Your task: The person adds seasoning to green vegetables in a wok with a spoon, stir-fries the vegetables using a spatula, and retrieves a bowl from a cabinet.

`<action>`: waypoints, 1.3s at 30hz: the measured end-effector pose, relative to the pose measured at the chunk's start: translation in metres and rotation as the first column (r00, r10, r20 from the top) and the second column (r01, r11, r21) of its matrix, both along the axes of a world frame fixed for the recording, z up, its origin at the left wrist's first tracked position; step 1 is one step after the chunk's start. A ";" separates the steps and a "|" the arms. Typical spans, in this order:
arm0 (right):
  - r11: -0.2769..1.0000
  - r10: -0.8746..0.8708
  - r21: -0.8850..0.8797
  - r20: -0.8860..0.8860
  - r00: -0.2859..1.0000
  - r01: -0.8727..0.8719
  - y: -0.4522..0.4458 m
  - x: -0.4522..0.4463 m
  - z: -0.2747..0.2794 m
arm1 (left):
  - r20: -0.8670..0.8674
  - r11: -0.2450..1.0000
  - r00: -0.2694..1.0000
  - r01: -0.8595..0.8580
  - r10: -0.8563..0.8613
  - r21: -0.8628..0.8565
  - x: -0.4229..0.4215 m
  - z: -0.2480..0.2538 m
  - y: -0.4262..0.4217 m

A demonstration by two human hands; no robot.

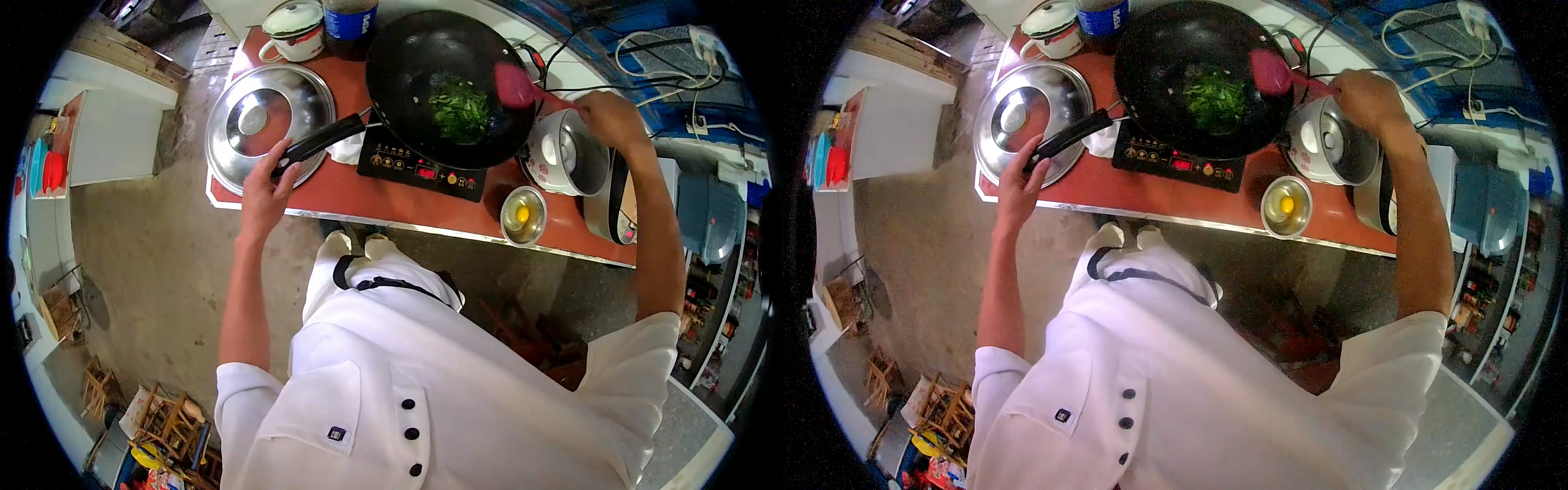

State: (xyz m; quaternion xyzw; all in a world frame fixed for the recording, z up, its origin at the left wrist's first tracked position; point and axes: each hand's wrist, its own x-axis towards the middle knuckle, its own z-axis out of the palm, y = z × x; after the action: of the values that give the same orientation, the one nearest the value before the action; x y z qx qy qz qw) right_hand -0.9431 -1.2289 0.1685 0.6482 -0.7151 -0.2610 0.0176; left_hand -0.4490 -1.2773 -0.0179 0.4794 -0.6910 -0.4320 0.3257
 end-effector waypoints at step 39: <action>0.992 0.022 -0.128 0.118 0.993 -0.007 0.002 0.061 -0.054 | 0.034 0.999 0.999 0.040 -0.039 -0.020 0.006 -0.006 -0.006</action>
State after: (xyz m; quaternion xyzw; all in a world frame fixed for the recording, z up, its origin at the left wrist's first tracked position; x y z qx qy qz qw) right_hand -0.8824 -1.2265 0.1146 0.6655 -0.7252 -0.1758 0.0181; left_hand -0.4428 -1.2831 -0.0241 0.4695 -0.7100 -0.4233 0.3103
